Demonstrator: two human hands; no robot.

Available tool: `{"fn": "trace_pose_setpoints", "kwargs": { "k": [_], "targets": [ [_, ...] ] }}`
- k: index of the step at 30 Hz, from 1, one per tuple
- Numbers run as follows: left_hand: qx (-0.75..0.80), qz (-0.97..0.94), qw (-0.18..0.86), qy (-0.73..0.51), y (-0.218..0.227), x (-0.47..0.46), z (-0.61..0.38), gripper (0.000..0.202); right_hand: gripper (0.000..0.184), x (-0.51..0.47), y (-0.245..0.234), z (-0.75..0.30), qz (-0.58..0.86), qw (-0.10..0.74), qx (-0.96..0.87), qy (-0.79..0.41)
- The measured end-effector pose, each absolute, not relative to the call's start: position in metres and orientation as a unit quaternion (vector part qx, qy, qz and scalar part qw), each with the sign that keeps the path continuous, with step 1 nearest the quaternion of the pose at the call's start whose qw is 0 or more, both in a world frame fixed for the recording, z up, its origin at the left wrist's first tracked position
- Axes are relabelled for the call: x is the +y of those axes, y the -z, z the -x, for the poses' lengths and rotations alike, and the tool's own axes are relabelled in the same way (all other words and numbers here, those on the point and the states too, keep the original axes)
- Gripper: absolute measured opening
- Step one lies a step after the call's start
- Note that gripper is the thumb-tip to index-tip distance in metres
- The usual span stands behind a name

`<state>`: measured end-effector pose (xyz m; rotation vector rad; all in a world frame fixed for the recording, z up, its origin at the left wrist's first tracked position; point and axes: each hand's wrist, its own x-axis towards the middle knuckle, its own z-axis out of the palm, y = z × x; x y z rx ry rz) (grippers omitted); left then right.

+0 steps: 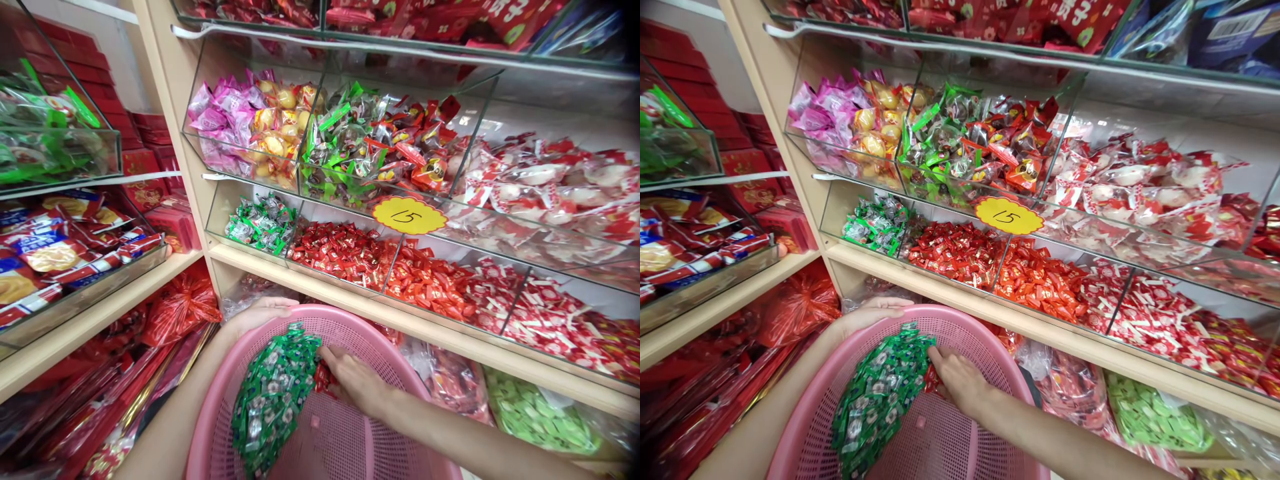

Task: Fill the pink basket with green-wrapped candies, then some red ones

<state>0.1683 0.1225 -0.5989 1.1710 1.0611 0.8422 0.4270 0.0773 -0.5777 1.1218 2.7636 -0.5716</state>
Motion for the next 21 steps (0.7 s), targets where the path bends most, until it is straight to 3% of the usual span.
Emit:
{"fn": "trace_pose_setpoints", "kwargs": {
  "k": [6, 14, 21],
  "targets": [
    [0.463, -0.515, 0.624, -0.362, 0.600, 0.121, -0.169, 0.055, 0.046, 0.094, 0.570, -0.433, -0.377, 0.029, 0.903, 0.205],
    [0.457, -0.495, 0.644, -0.362, 0.604, 0.123, -0.169, 0.055, 0.058, 0.121, 0.559, -0.435, -0.396, 0.126, 0.901, 0.126],
    [0.480, -0.498, 0.626, -0.360, 0.595, 0.118, -0.170, 0.056, 0.055, 0.123, 0.566, -0.422, -0.375, 0.122, 0.913, 0.104]
  ]
}}
